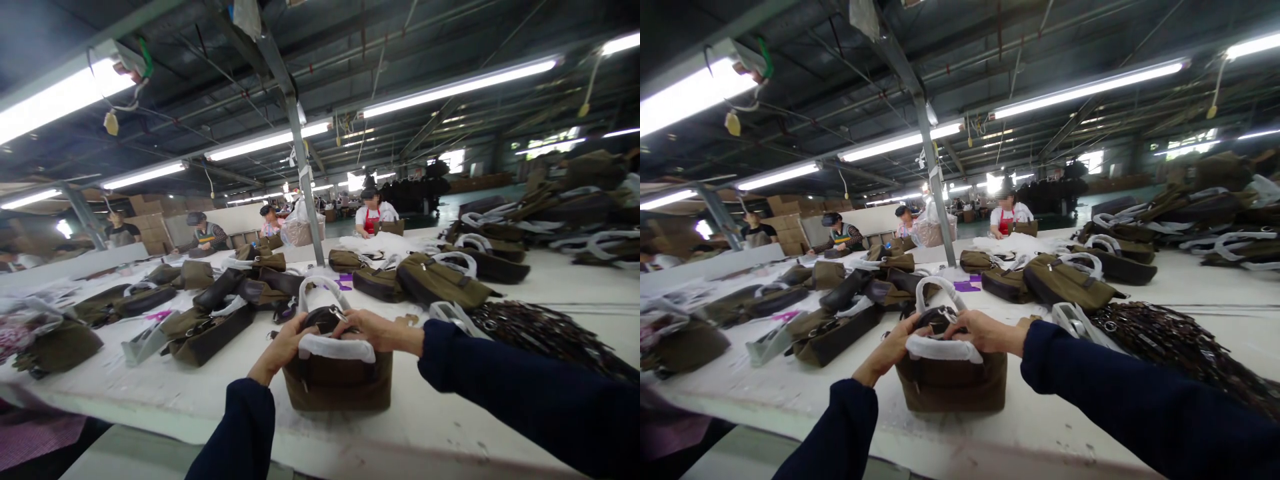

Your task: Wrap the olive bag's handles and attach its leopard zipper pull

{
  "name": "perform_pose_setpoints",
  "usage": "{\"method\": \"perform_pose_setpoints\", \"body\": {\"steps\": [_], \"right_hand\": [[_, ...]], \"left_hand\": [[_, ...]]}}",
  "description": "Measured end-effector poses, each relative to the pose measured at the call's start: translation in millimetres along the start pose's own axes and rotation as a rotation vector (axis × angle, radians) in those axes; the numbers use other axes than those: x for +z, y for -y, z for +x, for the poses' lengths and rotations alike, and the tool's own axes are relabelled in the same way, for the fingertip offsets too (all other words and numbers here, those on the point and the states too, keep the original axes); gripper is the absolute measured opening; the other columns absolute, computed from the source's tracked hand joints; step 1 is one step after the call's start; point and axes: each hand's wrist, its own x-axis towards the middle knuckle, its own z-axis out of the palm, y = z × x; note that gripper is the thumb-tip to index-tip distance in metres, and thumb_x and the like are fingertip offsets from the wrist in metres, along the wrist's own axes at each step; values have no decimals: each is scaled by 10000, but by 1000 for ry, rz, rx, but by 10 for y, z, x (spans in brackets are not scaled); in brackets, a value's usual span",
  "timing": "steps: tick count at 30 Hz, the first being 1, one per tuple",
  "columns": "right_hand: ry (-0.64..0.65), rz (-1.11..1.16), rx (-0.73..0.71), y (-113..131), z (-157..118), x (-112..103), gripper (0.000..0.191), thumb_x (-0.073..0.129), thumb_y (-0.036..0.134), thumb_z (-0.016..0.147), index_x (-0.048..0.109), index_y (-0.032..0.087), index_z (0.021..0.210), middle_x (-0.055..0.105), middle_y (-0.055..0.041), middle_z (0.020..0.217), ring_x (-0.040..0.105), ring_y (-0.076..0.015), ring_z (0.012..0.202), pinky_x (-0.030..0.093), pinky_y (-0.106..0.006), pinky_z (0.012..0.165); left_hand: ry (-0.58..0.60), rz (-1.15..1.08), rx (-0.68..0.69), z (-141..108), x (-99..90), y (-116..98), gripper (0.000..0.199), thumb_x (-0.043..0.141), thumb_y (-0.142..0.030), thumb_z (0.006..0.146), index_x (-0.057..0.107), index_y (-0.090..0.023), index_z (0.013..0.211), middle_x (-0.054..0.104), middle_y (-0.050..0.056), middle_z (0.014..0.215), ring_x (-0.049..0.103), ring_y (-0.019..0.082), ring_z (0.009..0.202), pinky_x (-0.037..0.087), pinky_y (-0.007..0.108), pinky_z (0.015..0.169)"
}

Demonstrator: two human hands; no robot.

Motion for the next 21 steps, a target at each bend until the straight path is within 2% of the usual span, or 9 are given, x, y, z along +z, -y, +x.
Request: {"method": "perform_pose_setpoints", "body": {"steps": [2,6,9,11,13,17,21], "right_hand": [[1,9,10,24,-24,-133,171,626,245,812,742,134,872,697,-57,778,624,-167,696,471,-249,633],[-13,63,93,62,-36,-311,213,640,349,843,680,177,962,681,-6,719,582,-133,613,403,-231,581],[-66,132,198,80,-10,-280,284,623,424,867,596,193,1030,649,33,677,535,-107,511,339,-215,513],[-185,38,207,96,10,-221,306,613,421,880,561,192,1075,637,37,678,522,-108,519,326,-218,523],[-238,-107,167,125,25,-165,265,617,366,884,573,185,1072,642,23,700,536,-117,578,332,-223,560],[-140,-254,113,193,22,-76,103,608,265,899,642,173,932,681,-21,756,584,-138,667,343,-230,590],[-47,-441,42,206,-25,18,214,606,333,923,618,165,1055,720,-75,928,655,-189,769,382,-243,603]], "left_hand": [[-11,63,6,26,1,12,285,671,-337,807,694,-177,1042,709,25,919,601,215,865,444,291,779],[-33,133,24,29,-11,19,276,667,-299,790,706,-178,1035,719,36,917,602,255,917,441,318,830],[-39,106,33,17,5,1,318,696,-281,758,704,-177,1059,732,44,953,612,272,950,445,333,870],[-27,92,30,7,29,-6,320,698,-289,761,697,-172,1058,737,47,949,620,273,949,456,339,867],[-23,83,35,-4,51,-3,314,701,-299,766,690,-174,1053,737,48,937,624,268,947,464,339,864],[-79,46,20,-18,69,39,270,704,-369,783,679,-172,965,716,44,864,621,228,834,468,311,789],[-114,25,6,2,65,118,293,665,-446,828,647,-161,893,675,34,784,603,196,749,456,294,733]]}}
